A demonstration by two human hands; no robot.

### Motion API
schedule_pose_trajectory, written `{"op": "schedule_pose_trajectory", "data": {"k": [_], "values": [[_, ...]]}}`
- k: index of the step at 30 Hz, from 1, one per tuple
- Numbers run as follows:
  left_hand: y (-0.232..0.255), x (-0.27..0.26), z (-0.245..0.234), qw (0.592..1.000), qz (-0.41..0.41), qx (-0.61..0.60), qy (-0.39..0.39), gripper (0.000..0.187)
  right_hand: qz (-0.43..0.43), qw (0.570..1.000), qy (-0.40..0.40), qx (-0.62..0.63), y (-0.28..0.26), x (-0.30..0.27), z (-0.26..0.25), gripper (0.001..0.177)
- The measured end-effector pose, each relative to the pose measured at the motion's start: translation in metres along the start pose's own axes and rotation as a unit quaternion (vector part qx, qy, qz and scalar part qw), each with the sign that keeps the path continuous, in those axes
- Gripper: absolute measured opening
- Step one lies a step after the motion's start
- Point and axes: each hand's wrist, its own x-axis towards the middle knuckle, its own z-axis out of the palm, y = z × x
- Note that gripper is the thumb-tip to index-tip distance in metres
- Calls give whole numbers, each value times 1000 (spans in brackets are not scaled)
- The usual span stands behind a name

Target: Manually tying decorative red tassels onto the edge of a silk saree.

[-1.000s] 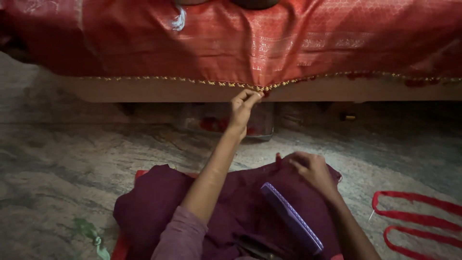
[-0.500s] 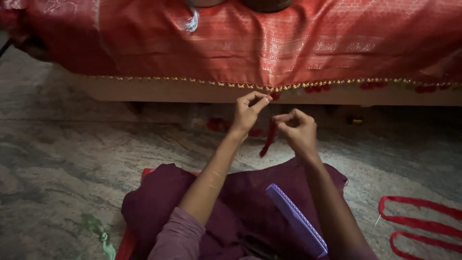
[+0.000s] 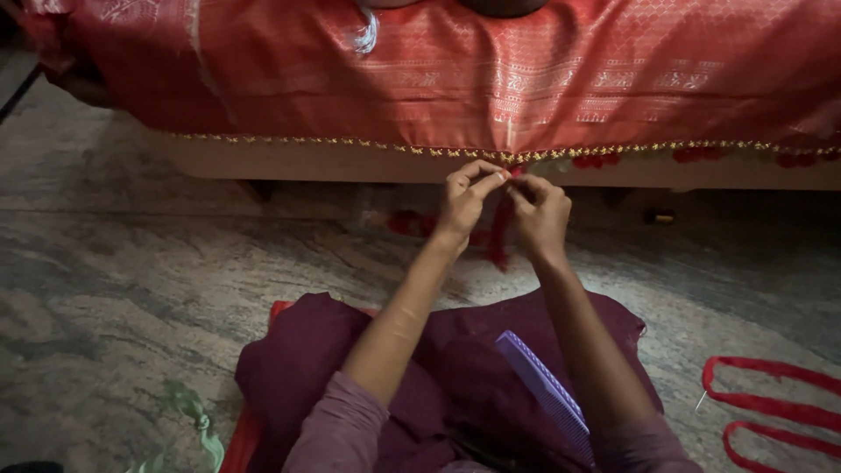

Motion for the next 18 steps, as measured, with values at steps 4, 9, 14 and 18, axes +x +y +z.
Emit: {"op": "schedule_pose_trajectory", "data": {"k": [4,9,14,18], "values": [[-1,-1,1,1000,8,-10,-2,11,-3,1000,2,21,4,3,1,19],[3,-1,1,1000,-2,-12,-3,10,-11,1000,4,3,9,3,4,20],[-2,0,0,1000,0,-12,0,10,-8,1000,4,15,7,4,6,20],[-5,2,-1,999,-1,-35,-12,10,-41,998,17,52,4,6,6,19]]}}
